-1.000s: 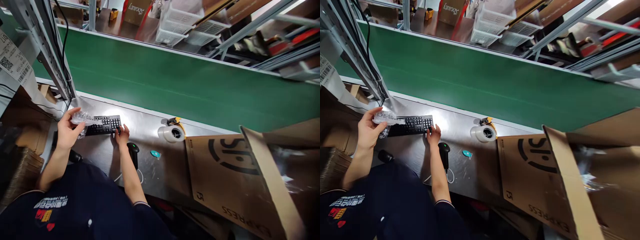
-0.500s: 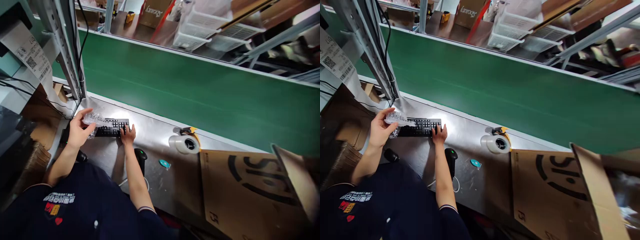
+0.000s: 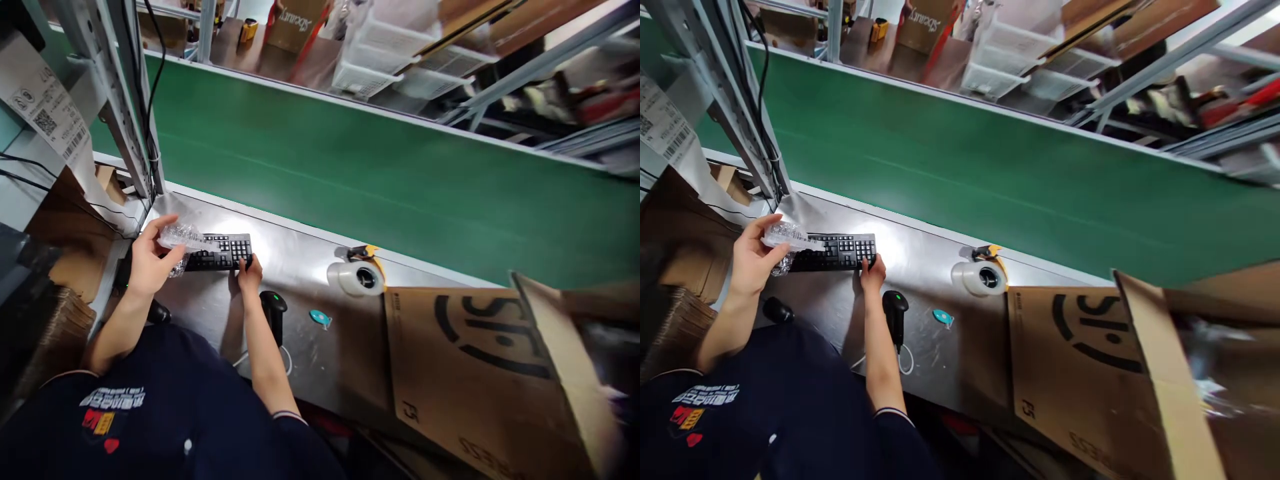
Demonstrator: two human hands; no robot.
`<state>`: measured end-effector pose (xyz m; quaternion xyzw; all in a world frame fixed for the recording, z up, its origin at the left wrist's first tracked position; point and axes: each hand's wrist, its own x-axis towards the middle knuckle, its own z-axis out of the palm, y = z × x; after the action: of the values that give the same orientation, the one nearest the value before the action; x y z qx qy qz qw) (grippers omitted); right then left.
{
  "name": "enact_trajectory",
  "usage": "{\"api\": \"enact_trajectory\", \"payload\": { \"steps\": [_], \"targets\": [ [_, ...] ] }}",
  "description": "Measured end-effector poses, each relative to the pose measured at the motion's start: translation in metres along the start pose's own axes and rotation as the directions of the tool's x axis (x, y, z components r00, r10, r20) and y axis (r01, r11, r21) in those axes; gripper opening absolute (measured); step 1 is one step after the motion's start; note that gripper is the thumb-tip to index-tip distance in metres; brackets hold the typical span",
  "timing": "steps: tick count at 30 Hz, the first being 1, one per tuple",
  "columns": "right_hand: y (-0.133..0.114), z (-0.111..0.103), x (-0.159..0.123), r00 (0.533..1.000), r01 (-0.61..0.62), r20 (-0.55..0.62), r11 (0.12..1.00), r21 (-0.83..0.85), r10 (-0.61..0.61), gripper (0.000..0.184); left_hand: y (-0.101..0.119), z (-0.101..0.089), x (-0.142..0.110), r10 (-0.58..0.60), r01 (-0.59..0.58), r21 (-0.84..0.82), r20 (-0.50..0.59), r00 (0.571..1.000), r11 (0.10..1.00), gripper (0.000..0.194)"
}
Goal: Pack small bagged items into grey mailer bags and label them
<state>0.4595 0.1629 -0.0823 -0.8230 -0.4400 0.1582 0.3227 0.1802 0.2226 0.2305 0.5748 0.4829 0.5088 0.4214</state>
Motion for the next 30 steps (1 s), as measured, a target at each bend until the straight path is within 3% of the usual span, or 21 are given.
{"api": "enact_trajectory", "payload": {
  "steps": [4, 8, 19, 24, 30],
  "targets": [
    [-0.001, -0.001, -0.016, 0.992, 0.117, -0.037, 0.991, -0.059, -0.12, 0.052, -0.003, -0.001, 0.002, 0.022, -0.023, -0.02, -0.036, 0.999, 1.0, 0.052],
    [-0.006, 0.002, -0.025, 0.976, 0.216, 0.009, 0.97, -0.116, -0.216, 0.045, -0.003, 0.001, 0.004, 0.031, -0.033, -0.046, -0.038, 0.999, 0.998, 0.052],
    [-0.022, 0.008, -0.013, 0.98, 0.197, 0.077, 0.962, -0.187, -0.185, 0.04, -0.001, -0.003, 0.007, 0.063, -0.066, -0.039, -0.066, 0.996, 0.997, 0.053],
    [-0.02, 0.005, -0.009, 0.993, 0.114, 0.018, 0.972, -0.204, -0.113, 0.042, 0.0, -0.001, 0.006, 0.05, -0.053, -0.044, -0.058, 0.997, 0.998, 0.051],
    [-0.013, -0.005, -0.04, 0.991, 0.13, 0.037, 0.976, -0.177, -0.125, 0.043, -0.003, -0.003, 0.006, 0.017, -0.017, 0.01, -0.04, 0.999, 1.0, 0.052]
  ]
}}
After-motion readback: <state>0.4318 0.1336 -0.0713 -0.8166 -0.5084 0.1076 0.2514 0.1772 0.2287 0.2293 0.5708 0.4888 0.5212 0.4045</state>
